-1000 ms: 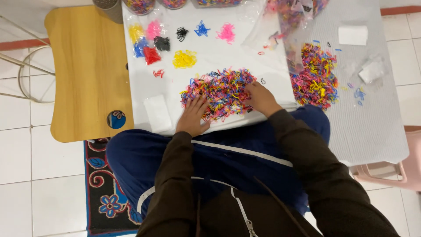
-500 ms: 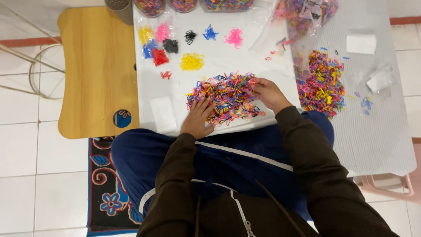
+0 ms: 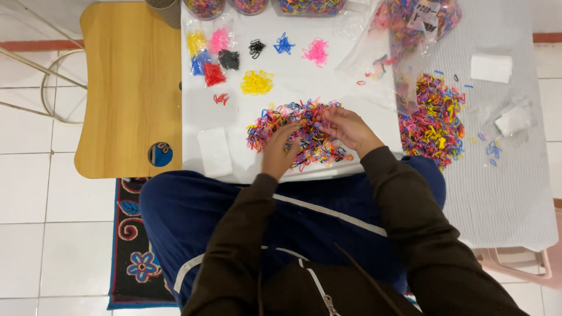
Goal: Sort through a large pile of colorful rubber bands on a white surface.
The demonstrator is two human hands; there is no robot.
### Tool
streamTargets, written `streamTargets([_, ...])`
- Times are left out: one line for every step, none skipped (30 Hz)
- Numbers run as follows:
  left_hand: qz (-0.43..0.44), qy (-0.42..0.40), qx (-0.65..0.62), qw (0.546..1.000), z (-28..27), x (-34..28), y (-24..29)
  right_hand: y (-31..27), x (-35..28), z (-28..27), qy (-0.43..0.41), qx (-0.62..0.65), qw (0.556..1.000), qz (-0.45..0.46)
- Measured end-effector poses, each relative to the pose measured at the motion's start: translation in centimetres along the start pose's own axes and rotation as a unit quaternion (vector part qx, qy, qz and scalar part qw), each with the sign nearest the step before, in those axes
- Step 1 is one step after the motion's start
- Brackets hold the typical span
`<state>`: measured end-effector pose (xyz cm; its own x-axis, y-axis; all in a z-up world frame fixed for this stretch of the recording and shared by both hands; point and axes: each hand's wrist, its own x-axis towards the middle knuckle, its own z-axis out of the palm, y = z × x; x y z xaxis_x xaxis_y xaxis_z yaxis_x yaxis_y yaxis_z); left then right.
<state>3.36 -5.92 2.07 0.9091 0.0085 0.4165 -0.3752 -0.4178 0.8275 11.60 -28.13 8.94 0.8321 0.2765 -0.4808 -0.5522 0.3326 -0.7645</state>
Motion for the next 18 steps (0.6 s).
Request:
streamTargets([0.000,0.002,0.001,1.000,0.4,0.7,1.7,0.3,0.3,-0.2,-0.002,-0.001,1.000,0.001])
streamTargets([-0.069,-0.011,-0.057,0.996,0.9,1.4,3.4,0.6,0.5,-0.3,-0.002,-0.017,1.000,0.002])
streamTargets([-0.137,-0.025,-0.116,0.983,1.3,2.1,5.1,0.9,0.8,-0.4,-0.003,-0.032,0.999,0.003])
streamTargets([-0.138,-0.020,-0.115,0.983,1.7,2.6,5.8,0.6,0.6,0.1,-0.006,-0.035,0.999,0.005])
streamTargets([-0.190,-0.004,-0.160,0.969,2.1,3.0,6.6,0.3,0.3,0.6,-0.001,-0.017,1.000,0.018])
streamTargets([-0.239,0.012,-0.204,0.949,2.5,3.6,7.4,0.0,0.0,1.1,0.005,0.002,1.000,0.030])
streamTargets([-0.238,0.016,-0.203,0.950,2.4,3.5,8.0,-0.5,-0.3,1.4,0.001,-0.001,1.000,0.030])
streamTargets([-0.241,0.041,-0.218,0.945,2.3,3.6,8.5,-1.1,-0.6,1.7,-0.021,0.021,0.998,0.049])
streamTargets([-0.244,0.066,-0.233,0.939,2.2,3.7,9.1,-1.7,-0.9,2.0,-0.043,0.042,0.996,0.069])
streamTargets([-0.241,0.067,-0.232,0.940,2.4,3.6,9.1,-1.2,-0.2,1.2,-0.046,0.042,0.996,0.067])
streamTargets([-0.217,0.087,-0.179,0.956,2.7,3.6,9.2,-0.8,0.5,0.5,-0.060,0.048,0.994,0.074])
streamTargets([-0.193,0.106,-0.126,0.967,3.0,3.4,9.2,-0.2,1.1,-0.3,-0.074,0.054,0.992,0.081])
streamTargets([-0.191,0.107,-0.124,0.968,3.1,3.2,9.2,0.2,1.2,-0.6,-0.076,0.054,0.992,0.080])
streamTargets([-0.141,0.131,-0.053,0.980,3.3,2.8,9.3,0.6,1.2,-0.9,-0.088,0.061,0.991,0.077])
streamTargets([-0.090,0.154,0.019,0.984,3.4,2.5,9.4,1.0,1.2,-1.2,-0.100,0.068,0.990,0.074])
streamTargets([-0.088,0.152,0.019,0.984,3.8,2.5,9.5,1.0,0.7,-0.9,-0.100,0.070,0.990,0.072])
streamTargets([-0.054,0.142,0.042,0.987,4.2,2.4,9.6,0.9,0.2,-0.7,-0.111,0.066,0.990,0.062])
streamTargets([-0.020,0.133,0.065,0.989,4.6,2.4,9.7,0.9,-0.3,-0.4,-0.122,0.062,0.989,0.053])
